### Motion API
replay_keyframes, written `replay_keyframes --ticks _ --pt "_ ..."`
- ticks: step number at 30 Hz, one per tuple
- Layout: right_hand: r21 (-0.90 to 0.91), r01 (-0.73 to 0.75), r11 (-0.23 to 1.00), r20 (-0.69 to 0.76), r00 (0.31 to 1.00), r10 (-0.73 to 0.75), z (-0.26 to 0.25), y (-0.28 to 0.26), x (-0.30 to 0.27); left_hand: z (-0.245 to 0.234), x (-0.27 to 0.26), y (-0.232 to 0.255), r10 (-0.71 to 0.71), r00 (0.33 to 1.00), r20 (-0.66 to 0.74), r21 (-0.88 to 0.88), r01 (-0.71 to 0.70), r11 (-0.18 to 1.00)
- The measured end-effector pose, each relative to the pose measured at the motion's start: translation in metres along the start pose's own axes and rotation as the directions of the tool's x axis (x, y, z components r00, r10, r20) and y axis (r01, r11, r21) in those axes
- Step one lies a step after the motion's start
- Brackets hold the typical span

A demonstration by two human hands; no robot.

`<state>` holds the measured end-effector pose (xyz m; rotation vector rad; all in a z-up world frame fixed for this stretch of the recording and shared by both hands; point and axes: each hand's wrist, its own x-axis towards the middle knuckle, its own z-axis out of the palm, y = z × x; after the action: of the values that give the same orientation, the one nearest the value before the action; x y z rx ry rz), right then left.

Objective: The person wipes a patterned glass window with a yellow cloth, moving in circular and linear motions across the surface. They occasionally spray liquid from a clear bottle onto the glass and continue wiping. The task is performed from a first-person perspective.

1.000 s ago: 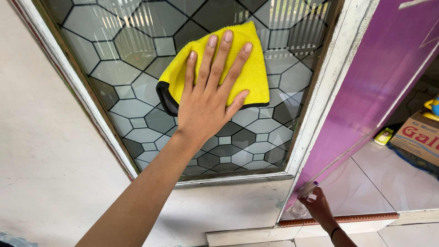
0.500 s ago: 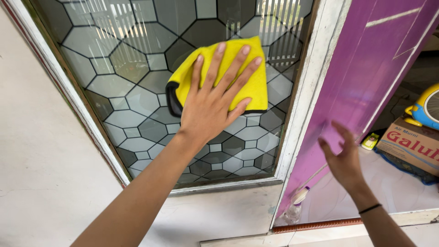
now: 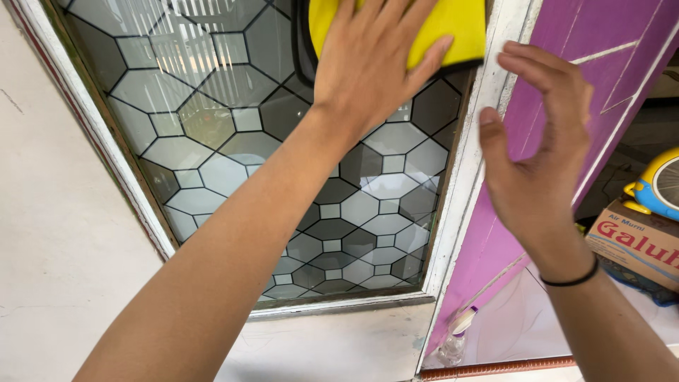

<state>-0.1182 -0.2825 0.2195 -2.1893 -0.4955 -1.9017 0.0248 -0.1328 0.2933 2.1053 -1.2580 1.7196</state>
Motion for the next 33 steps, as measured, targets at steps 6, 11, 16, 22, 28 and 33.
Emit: replay_keyframes --ticks 6,11,16,22,28,33 --pt "0.183 -0.235 0.955 0.092 0.971 0.221 0.032 -0.02 0.002 0.009 -0.029 0.01 0.079 0.995 -0.059 0.112 -0.072 0.991" --pt "0.346 -0.186 0.919 0.113 0.981 0.156 0.059 -0.025 -0.002 0.008 -0.046 0.014 0.047 0.999 0.027 0.154 -0.05 0.987" --pt "0.135 -0.168 0.976 0.101 0.983 0.155 0.074 -0.023 -0.004 0.001 -0.055 0.002 0.077 0.997 -0.017 0.153 -0.073 0.985" --pt "0.032 -0.097 0.995 0.153 0.984 0.091 0.086 -0.023 0.012 -0.025 -0.069 -0.021 0.154 0.988 0.024 0.15 -0.156 0.976" --pt "-0.259 0.001 0.966 0.225 0.973 0.059 0.097 -0.024 0.044 -0.075 -0.101 -0.096 0.09 0.992 -0.085 0.069 -0.084 0.994" --pt "-0.32 0.113 0.941 0.112 0.99 -0.081 0.106 -0.011 0.096 -0.125 -0.132 -0.164 -0.13 0.981 -0.143 0.248 0.162 0.955"
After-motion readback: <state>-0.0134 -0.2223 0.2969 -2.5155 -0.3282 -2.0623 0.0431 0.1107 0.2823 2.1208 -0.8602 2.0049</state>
